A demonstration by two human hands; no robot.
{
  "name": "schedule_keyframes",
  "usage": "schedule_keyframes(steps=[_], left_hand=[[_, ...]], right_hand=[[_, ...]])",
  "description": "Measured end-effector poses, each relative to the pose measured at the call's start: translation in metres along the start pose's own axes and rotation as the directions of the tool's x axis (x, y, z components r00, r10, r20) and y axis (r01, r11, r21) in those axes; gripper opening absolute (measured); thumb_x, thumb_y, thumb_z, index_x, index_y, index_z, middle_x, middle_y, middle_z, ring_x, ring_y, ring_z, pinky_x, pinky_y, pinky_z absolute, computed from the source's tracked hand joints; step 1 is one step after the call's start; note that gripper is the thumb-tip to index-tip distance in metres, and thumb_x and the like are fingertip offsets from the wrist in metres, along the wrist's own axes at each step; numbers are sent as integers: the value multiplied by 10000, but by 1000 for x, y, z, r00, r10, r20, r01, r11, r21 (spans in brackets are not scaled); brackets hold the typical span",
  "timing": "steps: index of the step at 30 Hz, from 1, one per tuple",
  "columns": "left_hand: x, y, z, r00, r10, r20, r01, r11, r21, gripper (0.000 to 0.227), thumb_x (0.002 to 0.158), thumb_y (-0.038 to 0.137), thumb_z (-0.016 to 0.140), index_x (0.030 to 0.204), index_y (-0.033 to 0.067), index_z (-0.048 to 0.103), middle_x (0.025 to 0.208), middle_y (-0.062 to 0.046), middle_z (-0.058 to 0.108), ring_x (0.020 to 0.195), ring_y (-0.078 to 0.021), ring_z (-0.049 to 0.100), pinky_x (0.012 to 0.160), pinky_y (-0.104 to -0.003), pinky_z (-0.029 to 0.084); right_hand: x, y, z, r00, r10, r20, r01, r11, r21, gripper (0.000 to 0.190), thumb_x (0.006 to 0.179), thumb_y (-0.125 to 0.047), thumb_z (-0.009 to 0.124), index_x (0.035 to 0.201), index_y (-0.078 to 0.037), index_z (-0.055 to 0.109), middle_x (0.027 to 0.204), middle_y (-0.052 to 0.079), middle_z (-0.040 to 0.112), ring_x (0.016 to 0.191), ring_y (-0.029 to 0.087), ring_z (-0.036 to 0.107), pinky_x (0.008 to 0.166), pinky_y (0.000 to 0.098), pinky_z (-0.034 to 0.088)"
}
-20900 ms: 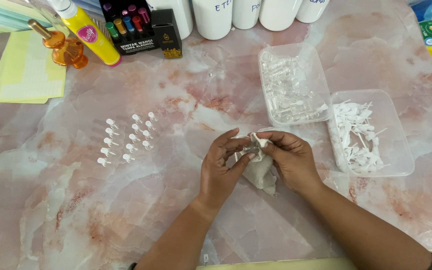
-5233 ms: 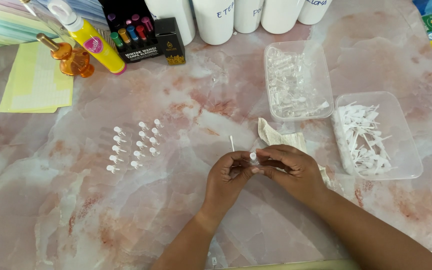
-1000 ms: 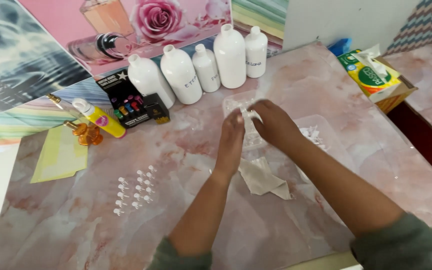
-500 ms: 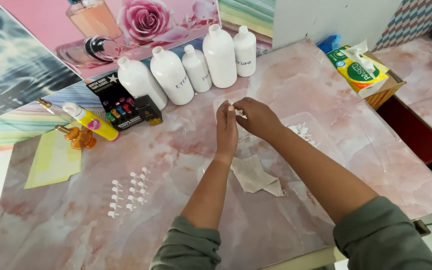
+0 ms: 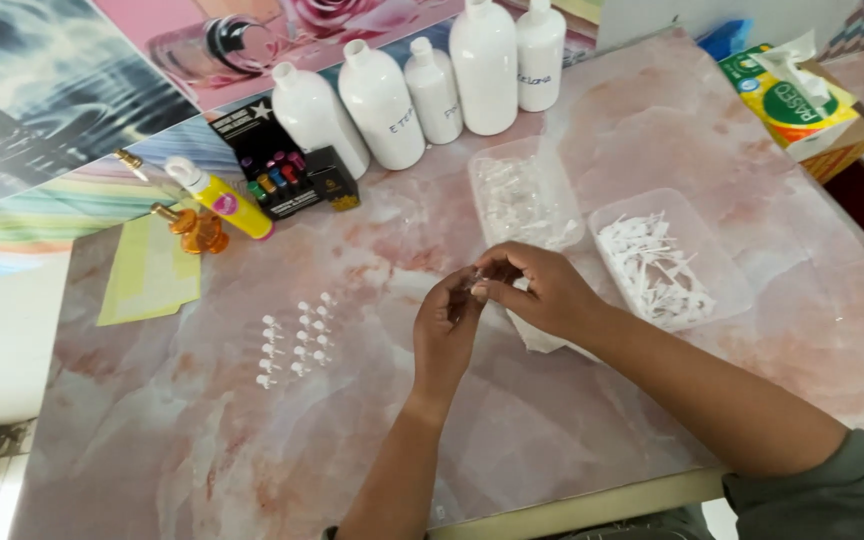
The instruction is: The person assembles small glass perfume bottles by inserting cotton wicks into them using a cloth for grip. They then place the assembled bottles on the table in a row.
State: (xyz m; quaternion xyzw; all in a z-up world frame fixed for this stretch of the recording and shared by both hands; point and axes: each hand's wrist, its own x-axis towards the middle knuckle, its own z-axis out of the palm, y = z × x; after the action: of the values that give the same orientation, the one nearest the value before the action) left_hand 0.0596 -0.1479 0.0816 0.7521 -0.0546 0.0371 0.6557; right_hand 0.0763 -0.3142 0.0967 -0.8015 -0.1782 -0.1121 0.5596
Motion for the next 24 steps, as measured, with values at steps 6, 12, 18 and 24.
schedule_keyframes(steps=[6,12,18,24], left_hand=[[-7,-25,-23,998,-38,-51,30,987,-160,376,993,131,661,1345,24,585,1158,-155,692,1004,-193,673,948,-368,591],[-12,-65,-10,1000,11,0,-11,996,-85,362,959,37,659,1315,-15,617,1083,-135,687,963,-160,622,869,-293,563],[-7,-68,-16,997,-67,42,72,991,-116,400,926,99,756,1312,55,663,1077,-96,706,928,-129,651,845,-270,595],[-8,-74,-13,992,-72,102,93,972,-215,431,909,30,730,1332,53,650,1081,-78,673,943,-129,655,869,-282,607]], right_hand=[[-25,36,10,919,319,232,23,544,-839,400,974,-426,628,1229,-121,672,1107,134,741,1031,298,732,903,427,580],[-34,81,17,971,139,195,81,576,-814,313,991,-272,618,1241,-109,715,1139,145,721,1134,350,680,1000,483,518],[-34,75,12,999,41,6,-35,912,-409,262,1055,-200,568,1255,-77,683,1035,147,692,924,323,711,790,413,583],[-47,78,18,986,-78,-149,20,934,-356,265,966,-285,707,1214,-201,748,1006,50,691,819,248,725,701,365,600]])
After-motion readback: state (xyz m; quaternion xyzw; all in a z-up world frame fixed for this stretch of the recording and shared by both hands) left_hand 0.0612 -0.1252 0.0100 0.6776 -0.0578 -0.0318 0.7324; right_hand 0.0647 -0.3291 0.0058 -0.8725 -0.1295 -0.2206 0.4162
